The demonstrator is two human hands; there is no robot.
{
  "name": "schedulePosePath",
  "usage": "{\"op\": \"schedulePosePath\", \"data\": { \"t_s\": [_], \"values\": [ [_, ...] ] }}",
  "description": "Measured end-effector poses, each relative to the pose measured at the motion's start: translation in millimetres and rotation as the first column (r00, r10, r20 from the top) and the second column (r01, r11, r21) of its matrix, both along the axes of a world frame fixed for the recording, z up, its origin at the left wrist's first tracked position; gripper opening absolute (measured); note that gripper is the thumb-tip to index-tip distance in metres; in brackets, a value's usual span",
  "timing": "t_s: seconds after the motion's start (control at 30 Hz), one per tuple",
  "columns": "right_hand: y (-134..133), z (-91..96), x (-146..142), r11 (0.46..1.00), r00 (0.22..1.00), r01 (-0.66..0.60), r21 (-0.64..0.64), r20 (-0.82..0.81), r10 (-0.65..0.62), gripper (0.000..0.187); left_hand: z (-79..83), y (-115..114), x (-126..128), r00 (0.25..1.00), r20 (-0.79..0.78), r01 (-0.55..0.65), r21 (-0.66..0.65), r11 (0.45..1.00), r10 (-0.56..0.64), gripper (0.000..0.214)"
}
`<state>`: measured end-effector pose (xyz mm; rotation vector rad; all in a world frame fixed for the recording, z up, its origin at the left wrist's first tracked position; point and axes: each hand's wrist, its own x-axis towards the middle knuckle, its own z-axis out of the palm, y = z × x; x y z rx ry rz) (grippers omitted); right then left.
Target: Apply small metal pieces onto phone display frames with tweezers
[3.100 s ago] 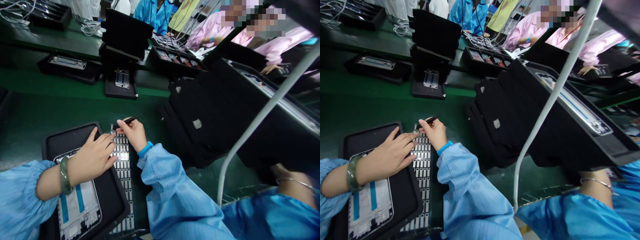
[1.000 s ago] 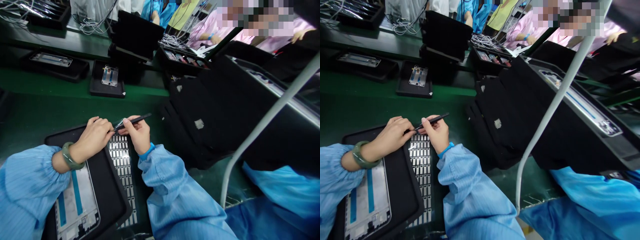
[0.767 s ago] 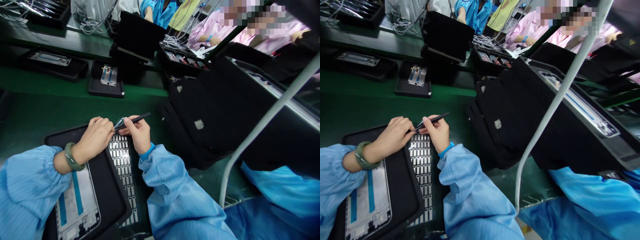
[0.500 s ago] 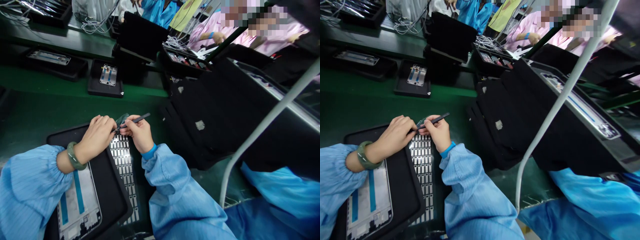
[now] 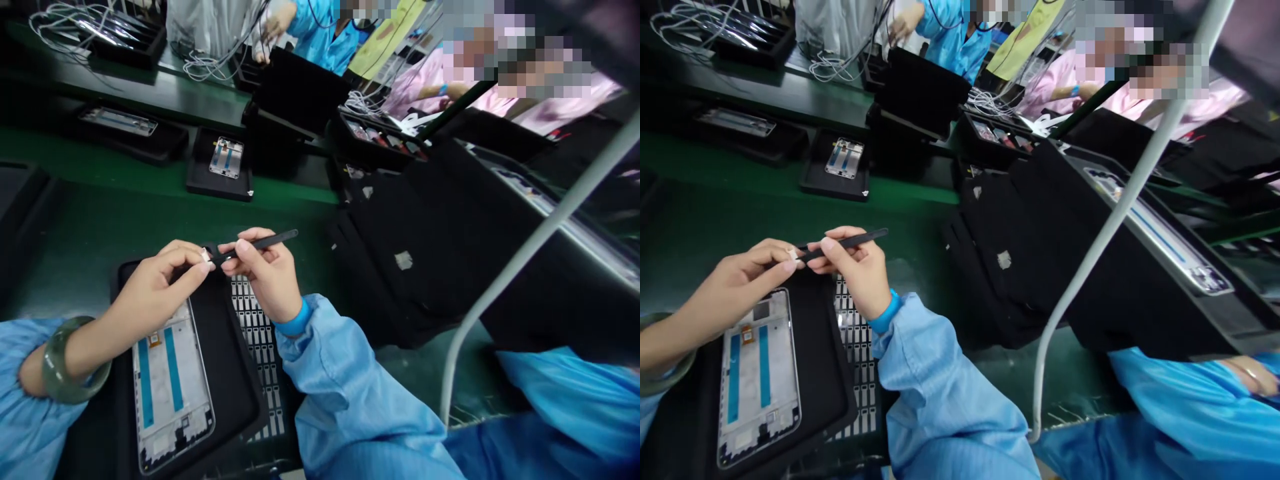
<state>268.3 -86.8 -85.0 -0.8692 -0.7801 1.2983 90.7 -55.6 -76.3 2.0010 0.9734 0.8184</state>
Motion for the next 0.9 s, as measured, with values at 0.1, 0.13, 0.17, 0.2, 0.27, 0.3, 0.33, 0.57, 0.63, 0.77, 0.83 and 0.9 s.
{"op": "schedulePosePath", "data": {
  "t_s": [0.1,0.13,0.17,0.2,0.27,0.3,0.33,0.57,0.63,0.77,0.83,0.9],
  "values": [
    [2,4.1,-13,0.996,0.992,-0.087,0.025,0.09,0.084,0.026,5.0,-3,-19,0.999,-0.041,-0.013,-0.046,0.999,0.011,0.026],
    [3,5.8,-17,0.993,0.986,-0.116,0.027,0.127,0.112,0.025,5.3,-3,-25,0.998,-0.056,-0.018,-0.054,0.998,0.015,0.025],
    [4,7.4,-20,0.989,0.977,-0.145,0.022,0.161,0.14,0.025,5.0,-4,-30,0.997,-0.069,-0.024,-0.059,0.998,0.02,0.025],
    [5,8.8,-23,0.984,0.967,-0.176,0.015,0.189,0.17,0.025,4.2,-5,-34,0.996,-0.08,-0.03,-0.061,0.998,0.026,0.025],
    [7,10.8,-30,0.97,0.947,-0.241,-0.003,0.216,0.236,0.026,2.2,-7,-43,0.995,-0.099,-0.041,-0.065,0.997,0.034,0.025],
    [8,11.3,-33,0.962,0.937,-0.273,-0.015,0.22,0.27,0.027,1.3,-9,-47,0.994,-0.106,-0.044,-0.071,0.997,0.036,0.025],
    [9,11.6,-35,0.953,0.929,-0.301,-0.025,0.217,0.299,0.027,0.4,-11,-52,0.992,-0.118,-0.044,-0.08,0.996,0.035,0.025],
    [17,-3.1,-49,0.935,0.932,-0.328,-0.133,0.115,0.343,0.027,-20.0,-22,-100,0.944,-0.33,0.036,0.085,0.996,-0.006,0.027],
    [18,-11.9,-53,0.918,0.926,-0.343,-0.199,0.092,0.366,0.032,-32.1,-24,-111,0.932,-0.357,0.133,0.151,0.98,-0.071,0.03],
    [14,-22.5,-57,0.892,0.918,-0.331,-0.307,0.113,0.38,0.037,-47.5,-27,-119,0.91,-0.39,0.234,0.207,0.95,-0.139,0.031],
    [12,-22.8,-58,0.887,0.911,-0.33,-0.322,0.138,0.389,0.037,-48.5,-27,-117,0.91,-0.393,0.231,0.207,0.951,-0.135,0.031],
    [12,-21.8,-58,0.885,0.904,-0.33,-0.328,0.161,0.396,0.036,-47.1,-27,-116,0.908,-0.399,0.219,0.2,0.955,-0.125,0.031]
  ]
}}
